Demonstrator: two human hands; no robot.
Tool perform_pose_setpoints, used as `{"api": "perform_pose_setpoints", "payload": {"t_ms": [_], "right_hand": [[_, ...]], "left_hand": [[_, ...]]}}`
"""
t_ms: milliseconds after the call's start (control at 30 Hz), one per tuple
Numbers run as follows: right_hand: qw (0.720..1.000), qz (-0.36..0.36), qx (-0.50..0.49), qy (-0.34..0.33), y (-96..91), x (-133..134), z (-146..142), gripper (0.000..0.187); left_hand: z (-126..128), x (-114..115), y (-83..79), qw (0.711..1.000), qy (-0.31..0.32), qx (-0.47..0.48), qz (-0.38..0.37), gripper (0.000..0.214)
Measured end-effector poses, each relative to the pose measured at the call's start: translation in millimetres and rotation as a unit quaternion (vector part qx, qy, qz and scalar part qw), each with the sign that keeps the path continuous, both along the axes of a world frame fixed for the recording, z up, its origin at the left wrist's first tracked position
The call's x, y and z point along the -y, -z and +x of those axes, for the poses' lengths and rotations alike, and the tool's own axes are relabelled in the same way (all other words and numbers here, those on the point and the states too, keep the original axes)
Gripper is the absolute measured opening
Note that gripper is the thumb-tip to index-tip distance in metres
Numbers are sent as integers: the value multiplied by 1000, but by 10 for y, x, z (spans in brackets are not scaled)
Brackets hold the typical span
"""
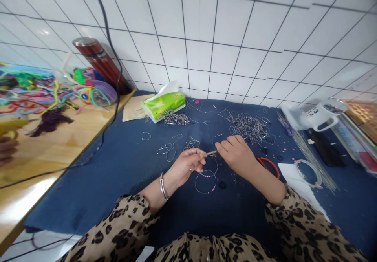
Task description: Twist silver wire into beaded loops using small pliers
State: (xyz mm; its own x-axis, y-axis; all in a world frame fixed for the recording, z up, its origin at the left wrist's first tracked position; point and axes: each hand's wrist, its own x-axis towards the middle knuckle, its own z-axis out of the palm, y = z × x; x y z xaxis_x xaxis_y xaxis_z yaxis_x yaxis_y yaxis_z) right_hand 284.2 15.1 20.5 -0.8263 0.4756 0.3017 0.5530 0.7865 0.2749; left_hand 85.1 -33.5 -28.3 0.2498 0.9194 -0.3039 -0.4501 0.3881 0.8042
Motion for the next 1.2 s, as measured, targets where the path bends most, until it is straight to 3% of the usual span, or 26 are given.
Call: {"api": "perform_pose_setpoints", "payload": {"t_ms": [767, 967, 1200], "right_hand": [[1000, 6, -3, 13, 57, 6, 13, 25], [994, -106, -18, 24, 100, -63, 34, 21], [951, -304, 0, 62, 100, -120, 60, 12]], "left_hand": [[14, 23, -8, 999, -3, 30, -13, 8], [-3, 21, -12, 1000, 22, 1, 4, 9], [-7, 13, -1, 998, 47, -35, 18, 13]]}}
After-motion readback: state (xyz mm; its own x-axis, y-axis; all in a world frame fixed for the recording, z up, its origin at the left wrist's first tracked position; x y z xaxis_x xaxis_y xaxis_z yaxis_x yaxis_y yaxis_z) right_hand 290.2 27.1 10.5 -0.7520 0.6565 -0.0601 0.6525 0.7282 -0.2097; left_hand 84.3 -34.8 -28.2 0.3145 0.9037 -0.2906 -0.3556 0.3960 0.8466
